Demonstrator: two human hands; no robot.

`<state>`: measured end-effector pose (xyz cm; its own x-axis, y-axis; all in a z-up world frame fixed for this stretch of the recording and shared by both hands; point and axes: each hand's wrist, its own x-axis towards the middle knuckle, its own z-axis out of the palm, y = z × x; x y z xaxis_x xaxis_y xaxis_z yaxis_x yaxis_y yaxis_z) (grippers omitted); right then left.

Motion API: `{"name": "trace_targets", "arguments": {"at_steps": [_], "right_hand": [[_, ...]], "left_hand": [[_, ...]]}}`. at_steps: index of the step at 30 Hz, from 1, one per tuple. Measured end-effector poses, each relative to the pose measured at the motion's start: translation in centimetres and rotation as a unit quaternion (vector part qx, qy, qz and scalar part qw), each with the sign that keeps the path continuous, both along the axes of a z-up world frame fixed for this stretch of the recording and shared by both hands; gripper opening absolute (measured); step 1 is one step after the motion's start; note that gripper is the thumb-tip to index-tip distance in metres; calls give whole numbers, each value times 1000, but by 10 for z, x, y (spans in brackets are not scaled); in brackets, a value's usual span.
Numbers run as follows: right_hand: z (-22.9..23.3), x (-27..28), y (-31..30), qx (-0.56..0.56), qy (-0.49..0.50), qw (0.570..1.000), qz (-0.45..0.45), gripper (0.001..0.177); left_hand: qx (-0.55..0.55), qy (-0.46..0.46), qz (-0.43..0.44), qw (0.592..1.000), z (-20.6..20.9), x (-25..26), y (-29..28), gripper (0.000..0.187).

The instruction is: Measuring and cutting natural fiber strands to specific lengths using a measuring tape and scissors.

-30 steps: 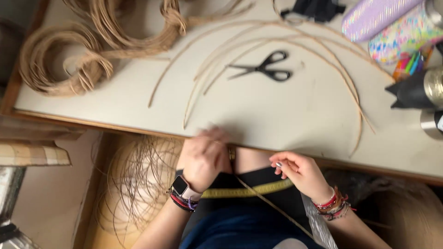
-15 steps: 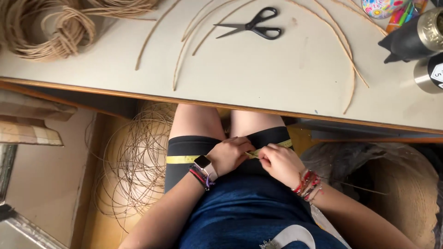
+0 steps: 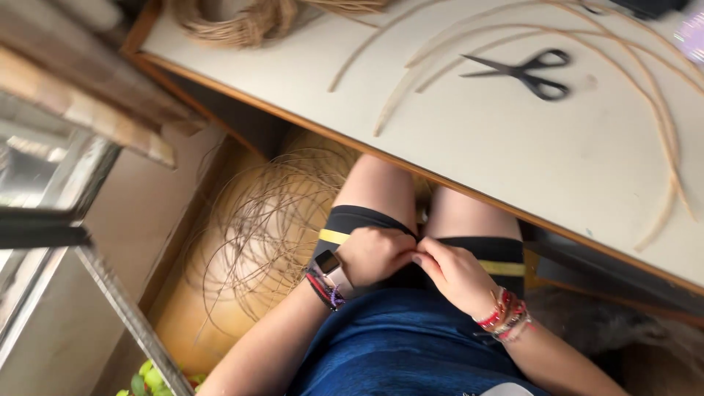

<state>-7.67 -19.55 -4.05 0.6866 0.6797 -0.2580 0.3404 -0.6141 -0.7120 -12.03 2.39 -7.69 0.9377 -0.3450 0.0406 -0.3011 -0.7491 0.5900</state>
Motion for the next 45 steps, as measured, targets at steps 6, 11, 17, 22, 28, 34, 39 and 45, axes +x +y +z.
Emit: {"name": "trace_targets", "arguments": {"at_steps": [6,11,17,22,28,34,39,45], "right_hand": [[-14,26,4,-37,-20,999,-23,16],[-2,20,32,61,54,994,-69,13],[-9,25,-64,-125,-26,985,-114,13],[33,15,-149,-371,64,909,-178,19],[43,2,-103,41,89,984,-151,24],[30,23,-63,183,249,950,-44,19],[36,34,-98,165,251,950,-86,20],[42,21,-65,228,263,937,-19,21]], "left_hand": [[132,14,109,985,-30,-33,64,39],[-160,56,-33,985,6,-16,33,21],[-254,36,-67,964,42,12,69,16],[-223,66,-10,972,65,17,98,15],[-236,37,-94,966,58,29,26,15],[-245,51,-108,962,81,34,17,12],[-219,84,-46,971,88,29,52,11],[-230,91,-110,963,88,35,8,15]]}}
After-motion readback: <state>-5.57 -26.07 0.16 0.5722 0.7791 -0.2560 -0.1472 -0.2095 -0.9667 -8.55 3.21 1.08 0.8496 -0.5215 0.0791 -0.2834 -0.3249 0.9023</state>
